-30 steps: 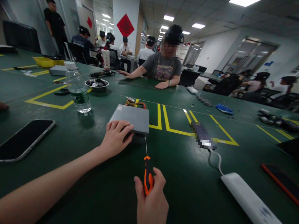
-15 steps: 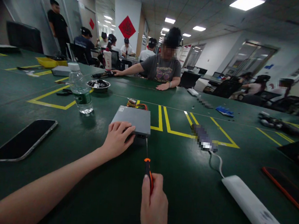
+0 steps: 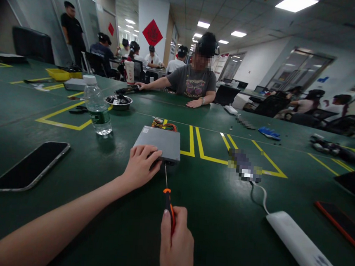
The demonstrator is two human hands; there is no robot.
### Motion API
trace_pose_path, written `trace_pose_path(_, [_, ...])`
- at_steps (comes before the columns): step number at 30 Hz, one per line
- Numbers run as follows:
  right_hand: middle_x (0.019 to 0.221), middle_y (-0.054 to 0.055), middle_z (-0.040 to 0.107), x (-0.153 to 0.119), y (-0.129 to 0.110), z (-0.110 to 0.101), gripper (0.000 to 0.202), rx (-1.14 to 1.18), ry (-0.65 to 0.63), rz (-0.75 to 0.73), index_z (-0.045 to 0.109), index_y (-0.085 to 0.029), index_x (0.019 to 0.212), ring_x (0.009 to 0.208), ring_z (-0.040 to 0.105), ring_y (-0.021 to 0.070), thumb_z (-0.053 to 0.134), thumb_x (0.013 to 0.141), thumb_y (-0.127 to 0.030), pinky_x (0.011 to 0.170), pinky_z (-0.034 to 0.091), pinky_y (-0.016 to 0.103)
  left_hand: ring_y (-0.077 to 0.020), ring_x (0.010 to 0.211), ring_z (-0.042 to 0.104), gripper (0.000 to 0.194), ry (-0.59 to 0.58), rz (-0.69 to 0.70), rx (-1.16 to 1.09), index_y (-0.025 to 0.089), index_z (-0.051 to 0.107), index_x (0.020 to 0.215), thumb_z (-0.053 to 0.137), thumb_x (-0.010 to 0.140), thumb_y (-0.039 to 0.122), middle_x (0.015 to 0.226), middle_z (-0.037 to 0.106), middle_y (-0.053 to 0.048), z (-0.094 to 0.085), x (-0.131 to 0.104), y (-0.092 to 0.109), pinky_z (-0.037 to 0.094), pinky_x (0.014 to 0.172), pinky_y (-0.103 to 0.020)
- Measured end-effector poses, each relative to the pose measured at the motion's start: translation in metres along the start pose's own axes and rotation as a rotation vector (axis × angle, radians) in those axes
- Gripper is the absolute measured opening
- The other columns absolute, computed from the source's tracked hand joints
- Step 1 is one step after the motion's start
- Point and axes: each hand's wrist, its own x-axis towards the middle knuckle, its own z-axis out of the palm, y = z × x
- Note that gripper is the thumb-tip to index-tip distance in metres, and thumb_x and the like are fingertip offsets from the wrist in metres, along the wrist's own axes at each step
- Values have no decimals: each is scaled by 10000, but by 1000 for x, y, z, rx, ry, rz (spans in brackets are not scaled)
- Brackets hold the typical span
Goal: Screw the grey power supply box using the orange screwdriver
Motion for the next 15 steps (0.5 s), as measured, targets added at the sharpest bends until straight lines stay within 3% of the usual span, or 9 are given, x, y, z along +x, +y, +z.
trace_pose_path(15, [526, -39, 506, 5, 1, 5, 362, -71, -26, -31, 467, -228, 860, 430, 513, 168, 278, 870, -538, 407, 355, 248, -250, 1014, 443, 260, 0, 3, -6, 226, 552, 1067, 468, 831, 295, 1090, 549, -77, 0, 0, -1, 329, 847, -413])
